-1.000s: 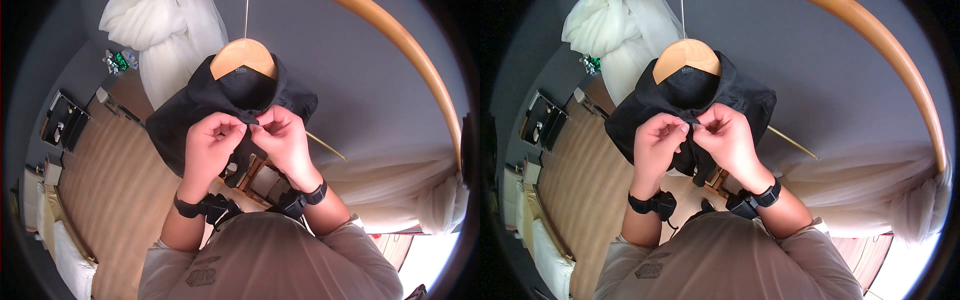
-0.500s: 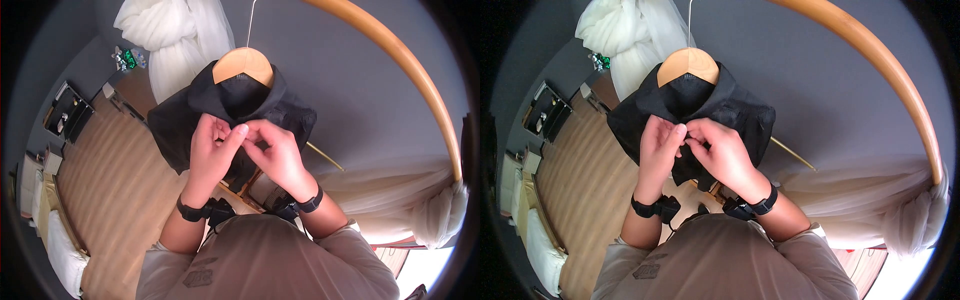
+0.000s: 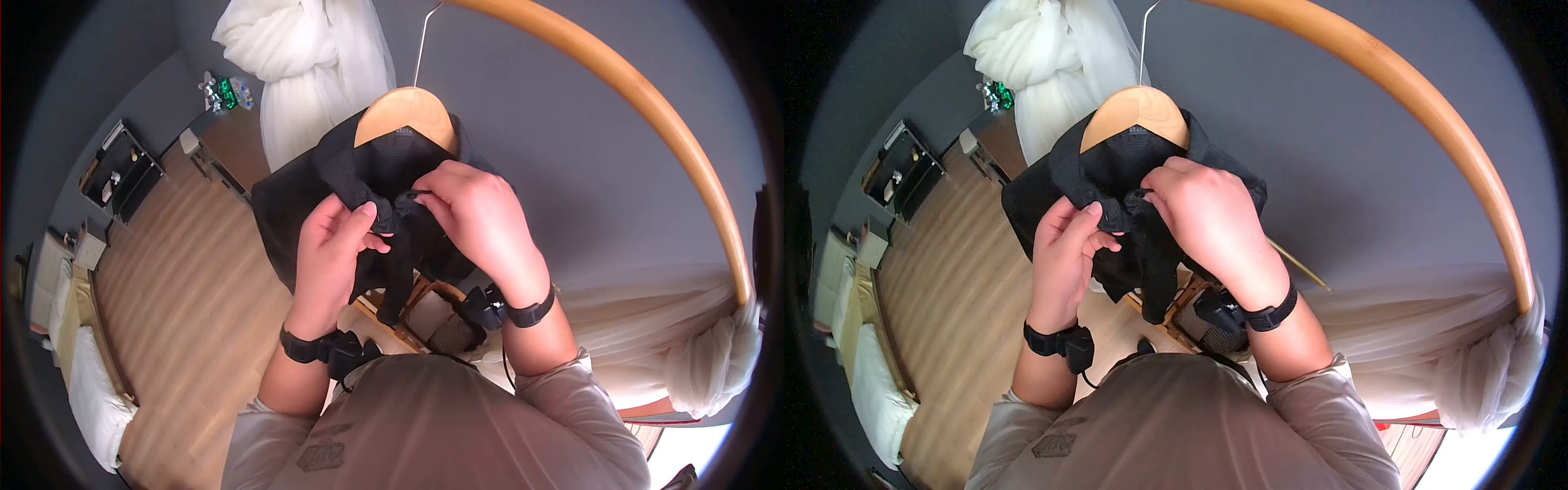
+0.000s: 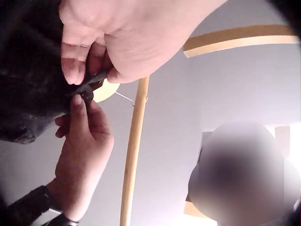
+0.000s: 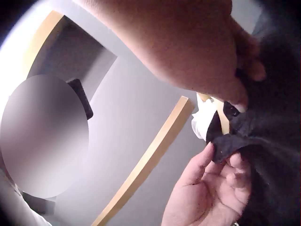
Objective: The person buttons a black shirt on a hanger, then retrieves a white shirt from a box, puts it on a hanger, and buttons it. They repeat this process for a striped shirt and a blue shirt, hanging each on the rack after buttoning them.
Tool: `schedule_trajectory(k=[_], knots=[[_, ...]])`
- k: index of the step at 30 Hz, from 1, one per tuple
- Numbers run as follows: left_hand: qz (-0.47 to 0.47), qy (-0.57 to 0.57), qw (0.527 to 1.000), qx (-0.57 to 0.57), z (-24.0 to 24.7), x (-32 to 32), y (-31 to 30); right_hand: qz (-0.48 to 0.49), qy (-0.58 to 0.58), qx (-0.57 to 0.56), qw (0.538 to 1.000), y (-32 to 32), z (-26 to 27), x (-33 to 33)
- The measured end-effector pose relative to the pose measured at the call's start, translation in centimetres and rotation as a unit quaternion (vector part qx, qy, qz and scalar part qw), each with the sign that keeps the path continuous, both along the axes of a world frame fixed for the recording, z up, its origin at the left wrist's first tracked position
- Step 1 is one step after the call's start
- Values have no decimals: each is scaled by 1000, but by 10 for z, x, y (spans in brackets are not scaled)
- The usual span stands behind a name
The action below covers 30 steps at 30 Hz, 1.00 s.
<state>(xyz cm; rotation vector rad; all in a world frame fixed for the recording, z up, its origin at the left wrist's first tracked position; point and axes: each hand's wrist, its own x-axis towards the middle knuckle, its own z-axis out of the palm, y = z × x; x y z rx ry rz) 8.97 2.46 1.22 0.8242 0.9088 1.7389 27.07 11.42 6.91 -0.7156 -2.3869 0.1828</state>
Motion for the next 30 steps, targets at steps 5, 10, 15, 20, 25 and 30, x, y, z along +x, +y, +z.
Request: schedule_trajectory(k=[5, 10, 15, 20, 25, 30], knots=[[-39, -1, 999, 12, 2, 3, -6, 32, 44, -110, 992, -8, 14, 4], [-55, 2, 998, 26, 3, 13, -7, 63, 21, -214, 975, -10, 31, 11], [-41, 15, 998, 46, 3, 17, -5, 77, 96, -268, 956, -8, 16, 10], [-5, 33, 997, 72, 0, 21, -2, 36, 148, -402, 903, -13, 11, 11], [8, 52, 995, 84, 2, 23, 1, 51, 211, -383, 898, -16, 5, 6], [-1, 45, 996, 80, -8, 22, 8, 23, 177, -362, 915, -11, 3, 8]])
